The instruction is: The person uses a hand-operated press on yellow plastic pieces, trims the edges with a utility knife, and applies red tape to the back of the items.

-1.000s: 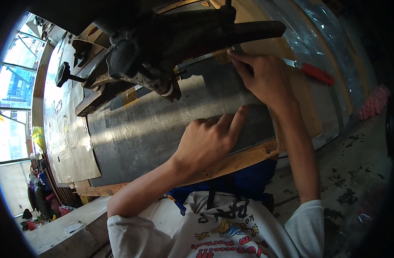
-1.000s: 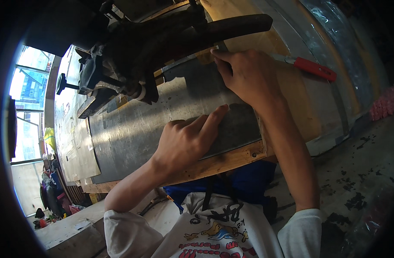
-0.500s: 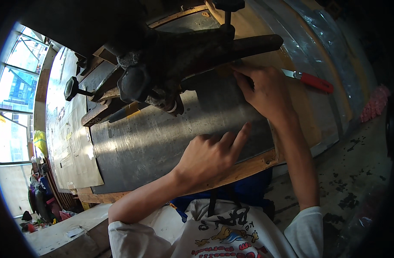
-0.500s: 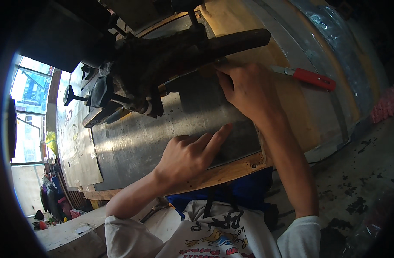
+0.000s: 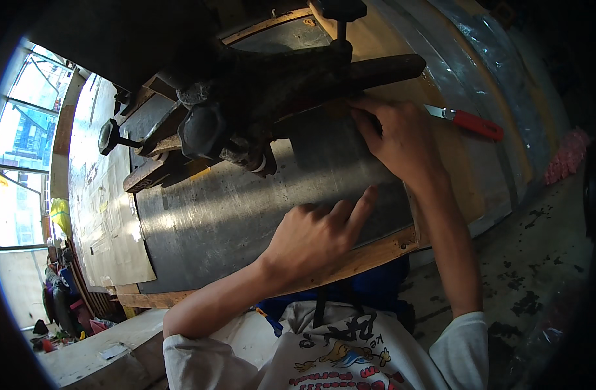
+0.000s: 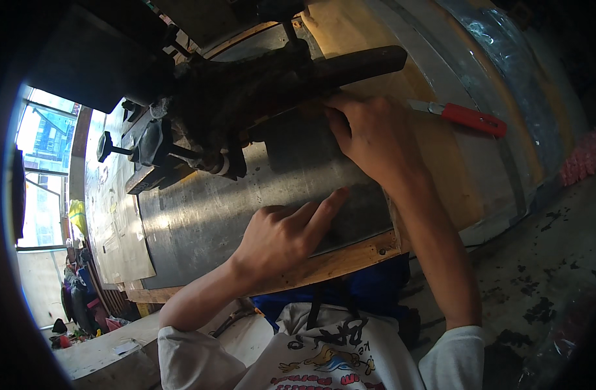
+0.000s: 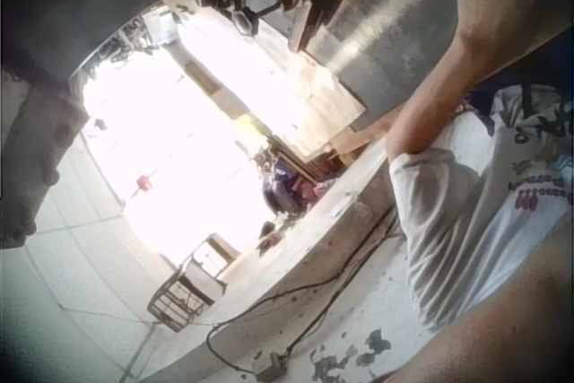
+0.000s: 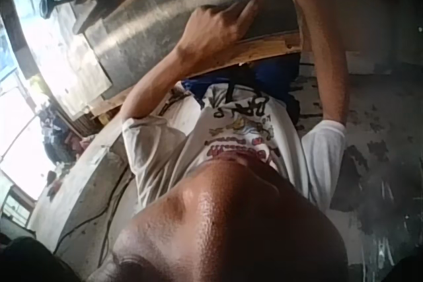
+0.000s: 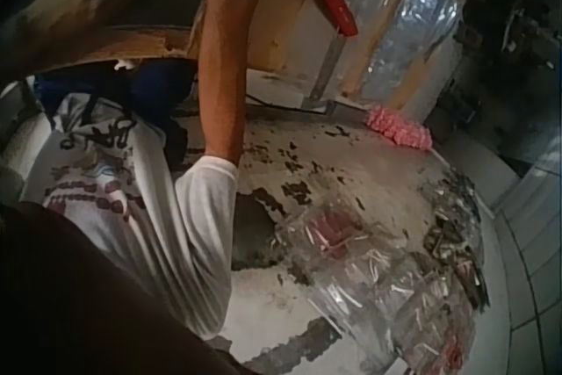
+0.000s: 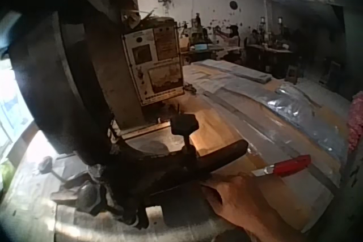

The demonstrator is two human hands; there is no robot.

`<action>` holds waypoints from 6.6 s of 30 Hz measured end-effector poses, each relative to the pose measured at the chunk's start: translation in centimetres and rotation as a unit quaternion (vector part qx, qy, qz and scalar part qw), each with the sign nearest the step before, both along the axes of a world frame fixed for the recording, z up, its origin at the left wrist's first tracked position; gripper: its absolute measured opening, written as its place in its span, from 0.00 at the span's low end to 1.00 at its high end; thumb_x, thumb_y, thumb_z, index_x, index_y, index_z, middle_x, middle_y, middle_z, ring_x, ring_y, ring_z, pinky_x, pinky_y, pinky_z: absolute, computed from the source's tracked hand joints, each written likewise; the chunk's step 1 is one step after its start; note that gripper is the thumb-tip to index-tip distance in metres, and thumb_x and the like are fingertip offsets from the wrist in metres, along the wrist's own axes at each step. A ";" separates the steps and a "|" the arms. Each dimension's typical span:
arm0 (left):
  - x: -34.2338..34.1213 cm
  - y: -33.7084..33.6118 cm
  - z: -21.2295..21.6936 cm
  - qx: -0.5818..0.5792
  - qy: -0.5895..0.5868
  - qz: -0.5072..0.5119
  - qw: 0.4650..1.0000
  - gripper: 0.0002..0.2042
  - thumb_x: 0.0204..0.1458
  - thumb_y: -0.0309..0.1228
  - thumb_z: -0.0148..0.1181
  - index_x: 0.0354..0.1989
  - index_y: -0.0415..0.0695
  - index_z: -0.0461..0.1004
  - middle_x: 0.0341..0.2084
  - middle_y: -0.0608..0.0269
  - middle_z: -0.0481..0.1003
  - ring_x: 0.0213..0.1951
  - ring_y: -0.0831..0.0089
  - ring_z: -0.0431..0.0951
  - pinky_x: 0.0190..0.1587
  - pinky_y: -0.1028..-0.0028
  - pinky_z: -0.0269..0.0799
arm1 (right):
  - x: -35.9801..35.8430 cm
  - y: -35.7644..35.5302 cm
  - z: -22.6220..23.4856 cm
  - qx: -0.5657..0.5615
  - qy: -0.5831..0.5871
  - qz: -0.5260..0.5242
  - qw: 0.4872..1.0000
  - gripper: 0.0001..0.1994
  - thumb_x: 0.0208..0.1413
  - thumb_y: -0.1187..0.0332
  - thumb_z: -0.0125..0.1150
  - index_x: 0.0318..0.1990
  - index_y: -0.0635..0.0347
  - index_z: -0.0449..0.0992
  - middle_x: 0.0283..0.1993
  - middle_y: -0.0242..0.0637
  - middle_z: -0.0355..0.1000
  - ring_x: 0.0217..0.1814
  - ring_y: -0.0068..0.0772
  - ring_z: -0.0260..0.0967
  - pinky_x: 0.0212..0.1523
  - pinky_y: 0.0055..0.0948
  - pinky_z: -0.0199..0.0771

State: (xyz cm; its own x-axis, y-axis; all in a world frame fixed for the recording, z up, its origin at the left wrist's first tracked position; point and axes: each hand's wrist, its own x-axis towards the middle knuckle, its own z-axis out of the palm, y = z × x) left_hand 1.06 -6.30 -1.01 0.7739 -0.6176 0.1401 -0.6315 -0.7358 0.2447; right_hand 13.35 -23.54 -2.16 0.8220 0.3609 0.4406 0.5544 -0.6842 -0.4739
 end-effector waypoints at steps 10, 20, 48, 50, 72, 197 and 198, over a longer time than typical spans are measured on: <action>0.1 0.2 -0.6 -0.017 -0.013 -0.003 1.000 0.30 0.50 0.24 0.55 0.65 0.35 0.63 0.29 0.57 0.79 0.26 0.67 0.83 0.27 0.69 0.81 | 0.1 -0.1 -0.3 -0.002 -0.004 0.001 1.000 0.10 0.56 0.70 0.63 0.45 0.56 0.83 0.29 0.48 0.78 0.26 0.50 0.76 0.31 0.40 0.76; 0.2 0.4 -1.0 0.004 -0.041 -0.003 0.999 0.29 0.51 0.26 0.58 0.65 0.36 0.64 0.28 0.60 0.79 0.24 0.71 0.82 0.24 0.71 0.80 | 0.0 -0.1 0.1 -0.043 0.018 -0.012 0.999 0.12 0.59 0.65 0.63 0.48 0.57 0.82 0.27 0.47 0.77 0.24 0.45 0.75 0.29 0.38 0.74; 1.1 0.4 -1.2 -0.006 -0.067 0.167 0.984 0.20 0.57 0.32 0.58 0.58 0.43 0.71 0.22 0.60 0.80 0.20 0.65 0.81 0.21 0.67 0.76 | 1.9 0.3 -1.1 0.139 0.128 -0.047 0.981 0.10 0.58 0.61 0.64 0.41 0.56 0.82 0.40 0.36 0.82 0.41 0.37 0.80 0.42 0.35 0.77; 1.3 0.5 -1.4 -0.031 -0.103 0.143 0.984 0.23 0.55 0.33 0.57 0.58 0.36 0.70 0.18 0.60 0.79 0.12 0.72 0.76 0.12 0.71 0.69 | 2.0 0.2 -1.1 0.174 0.139 -0.047 0.974 0.11 0.59 0.62 0.63 0.42 0.58 0.81 0.40 0.36 0.82 0.43 0.36 0.81 0.44 0.33 0.77; 3.3 -0.2 -0.6 0.035 -0.076 0.328 0.941 0.29 0.56 0.38 0.54 0.62 0.29 0.65 0.20 0.52 0.78 0.17 0.62 0.79 0.21 0.63 0.74 | 3.2 0.3 -1.1 0.147 0.121 -0.107 0.976 0.28 0.49 0.54 0.74 0.46 0.65 0.67 0.31 0.43 0.79 0.40 0.36 0.78 0.46 0.32 0.74; 4.9 -2.8 -2.2 0.100 -0.126 0.463 0.872 0.28 0.55 0.38 0.53 0.61 0.31 0.68 0.14 0.58 0.76 0.16 0.64 0.79 0.18 0.65 0.73 | -0.7 1.5 0.0 -0.111 -0.066 0.057 0.990 0.13 0.60 0.58 0.58 0.48 0.46 0.82 0.22 0.45 0.76 0.26 0.48 0.77 0.31 0.45 0.77; 4.8 -2.8 -2.2 0.100 -0.125 0.462 0.872 0.28 0.55 0.38 0.53 0.61 0.31 0.68 0.14 0.58 0.76 0.16 0.63 0.79 0.18 0.65 0.73 | -0.8 1.5 0.0 -0.113 -0.068 0.052 0.990 0.13 0.60 0.58 0.58 0.48 0.46 0.82 0.22 0.45 0.76 0.26 0.48 0.77 0.31 0.45 0.77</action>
